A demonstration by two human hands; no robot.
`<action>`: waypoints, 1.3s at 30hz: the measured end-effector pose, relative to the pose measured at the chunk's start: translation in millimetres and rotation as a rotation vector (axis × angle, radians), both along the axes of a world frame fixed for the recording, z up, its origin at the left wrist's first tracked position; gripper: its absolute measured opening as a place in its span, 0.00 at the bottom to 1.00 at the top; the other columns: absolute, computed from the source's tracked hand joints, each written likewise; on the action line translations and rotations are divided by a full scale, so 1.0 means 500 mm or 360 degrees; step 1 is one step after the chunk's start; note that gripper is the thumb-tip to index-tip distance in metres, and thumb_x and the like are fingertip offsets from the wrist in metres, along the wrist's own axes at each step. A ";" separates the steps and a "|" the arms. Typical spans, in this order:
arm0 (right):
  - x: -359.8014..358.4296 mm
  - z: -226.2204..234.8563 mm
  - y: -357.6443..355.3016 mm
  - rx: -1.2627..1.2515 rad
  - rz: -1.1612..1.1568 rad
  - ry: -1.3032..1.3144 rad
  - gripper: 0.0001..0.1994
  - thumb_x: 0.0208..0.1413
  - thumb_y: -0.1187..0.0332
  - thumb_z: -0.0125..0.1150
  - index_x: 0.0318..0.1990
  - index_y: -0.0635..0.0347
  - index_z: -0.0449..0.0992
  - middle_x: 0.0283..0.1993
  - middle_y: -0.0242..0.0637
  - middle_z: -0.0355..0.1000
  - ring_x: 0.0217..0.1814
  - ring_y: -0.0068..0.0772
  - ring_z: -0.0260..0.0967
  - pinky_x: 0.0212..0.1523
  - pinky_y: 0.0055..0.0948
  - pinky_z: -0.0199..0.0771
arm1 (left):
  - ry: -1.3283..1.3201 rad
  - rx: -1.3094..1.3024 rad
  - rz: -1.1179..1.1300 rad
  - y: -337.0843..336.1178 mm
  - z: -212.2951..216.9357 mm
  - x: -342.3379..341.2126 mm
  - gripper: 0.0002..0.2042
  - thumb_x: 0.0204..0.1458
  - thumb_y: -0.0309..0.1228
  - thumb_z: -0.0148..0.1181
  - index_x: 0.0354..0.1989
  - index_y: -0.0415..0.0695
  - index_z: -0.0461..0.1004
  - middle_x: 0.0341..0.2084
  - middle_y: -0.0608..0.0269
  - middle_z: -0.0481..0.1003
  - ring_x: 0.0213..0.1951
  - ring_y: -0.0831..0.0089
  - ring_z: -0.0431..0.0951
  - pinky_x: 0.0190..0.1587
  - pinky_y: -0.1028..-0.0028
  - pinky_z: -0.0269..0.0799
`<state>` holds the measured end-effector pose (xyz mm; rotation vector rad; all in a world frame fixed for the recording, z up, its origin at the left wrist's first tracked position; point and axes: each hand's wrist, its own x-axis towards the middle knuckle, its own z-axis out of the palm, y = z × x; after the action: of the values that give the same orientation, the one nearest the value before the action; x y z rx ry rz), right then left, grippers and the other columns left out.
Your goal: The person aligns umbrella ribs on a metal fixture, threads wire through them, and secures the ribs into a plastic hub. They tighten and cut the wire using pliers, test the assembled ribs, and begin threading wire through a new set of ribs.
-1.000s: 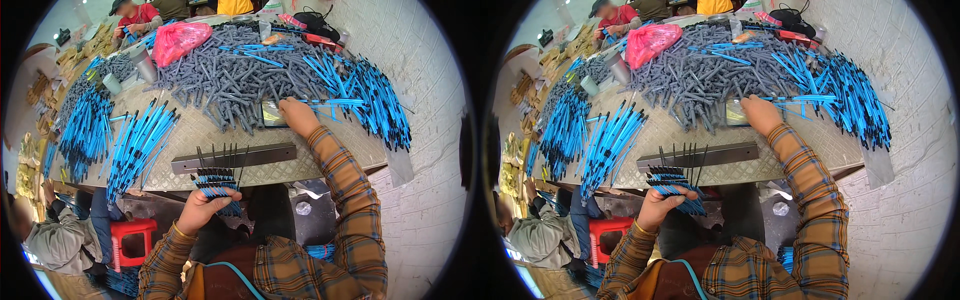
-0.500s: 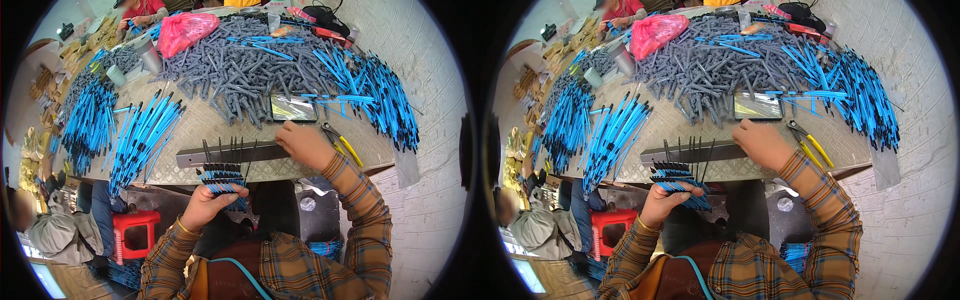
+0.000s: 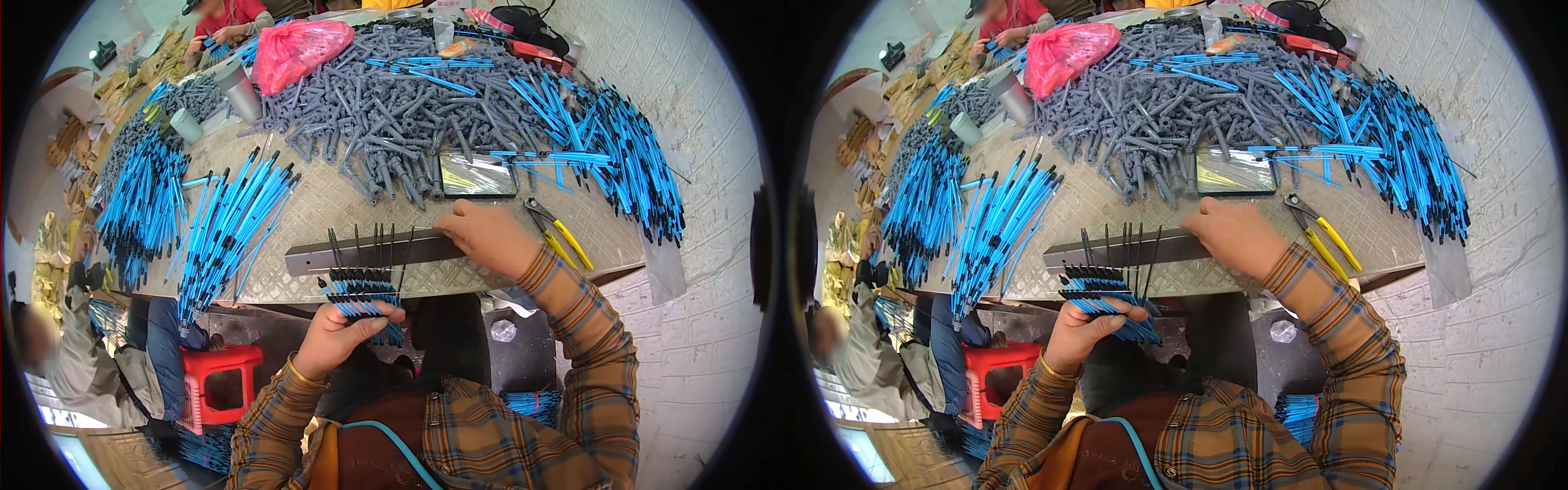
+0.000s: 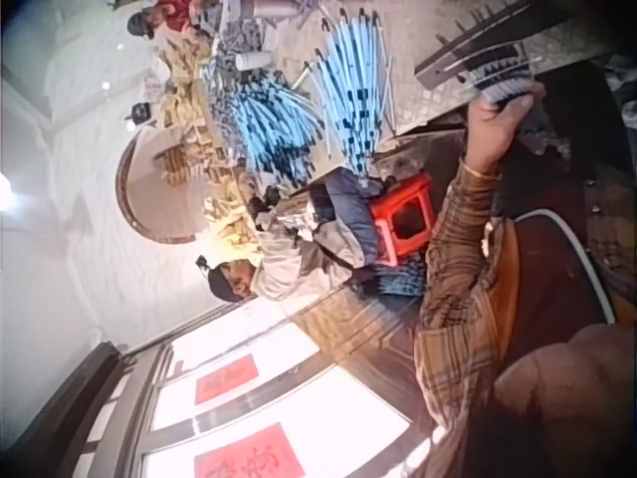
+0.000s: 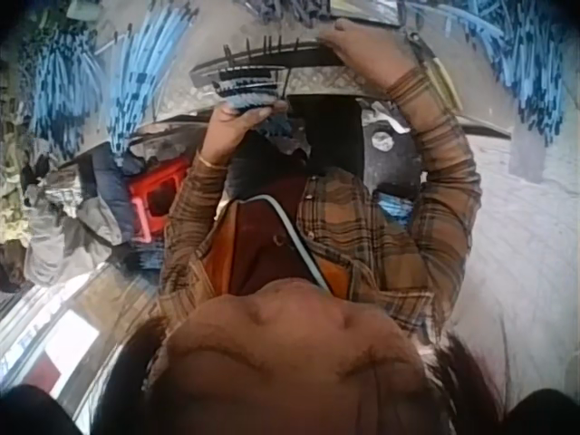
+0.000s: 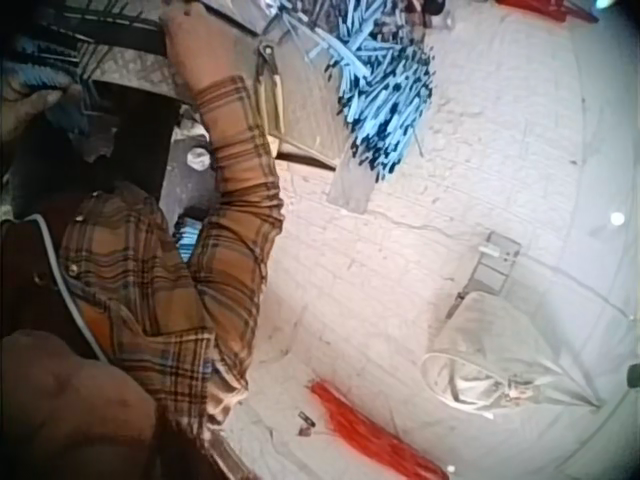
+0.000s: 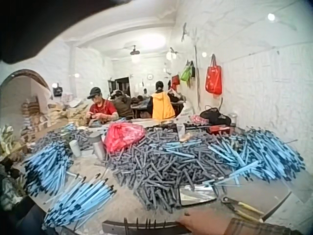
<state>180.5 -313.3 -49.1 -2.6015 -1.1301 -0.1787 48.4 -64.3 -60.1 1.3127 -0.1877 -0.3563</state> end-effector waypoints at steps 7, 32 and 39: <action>0.001 -0.002 0.012 0.0033 0.0006 -0.0028 0.09 0.49 0.69 0.53 0.39 0.52 0.72 0.32 0.38 0.65 0.30 0.45 0.68 0.28 0.39 0.68 | -0.0012 0.0026 -0.0005 -0.001 0.003 0.002 0.09 0.53 0.24 0.55 0.42 0.37 0.74 0.39 0.61 0.76 0.43 0.74 0.74 0.48 0.74 0.67; 0.016 -0.024 0.095 0.0172 0.0069 -0.0006 0.09 0.50 0.68 0.54 0.40 0.49 0.73 0.30 0.37 0.64 0.29 0.44 0.67 0.28 0.38 0.68 | 0.0024 -0.0010 0.0001 0.005 -0.001 0.003 0.09 0.53 0.24 0.54 0.42 0.38 0.74 0.39 0.63 0.76 0.43 0.75 0.74 0.48 0.74 0.67; 0.020 -0.025 0.100 0.0192 0.0063 0.0017 0.09 0.51 0.67 0.53 0.40 0.49 0.73 0.30 0.37 0.64 0.29 0.43 0.68 0.28 0.38 0.68 | 0.0031 -0.0039 0.0000 0.008 0.000 0.002 0.09 0.54 0.23 0.53 0.42 0.38 0.74 0.39 0.62 0.76 0.43 0.75 0.73 0.48 0.74 0.67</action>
<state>190.7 -263.6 -61.5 -2.4704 -1.1300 -0.2170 49.3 -60.6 -59.9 1.2849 -0.1750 -0.3659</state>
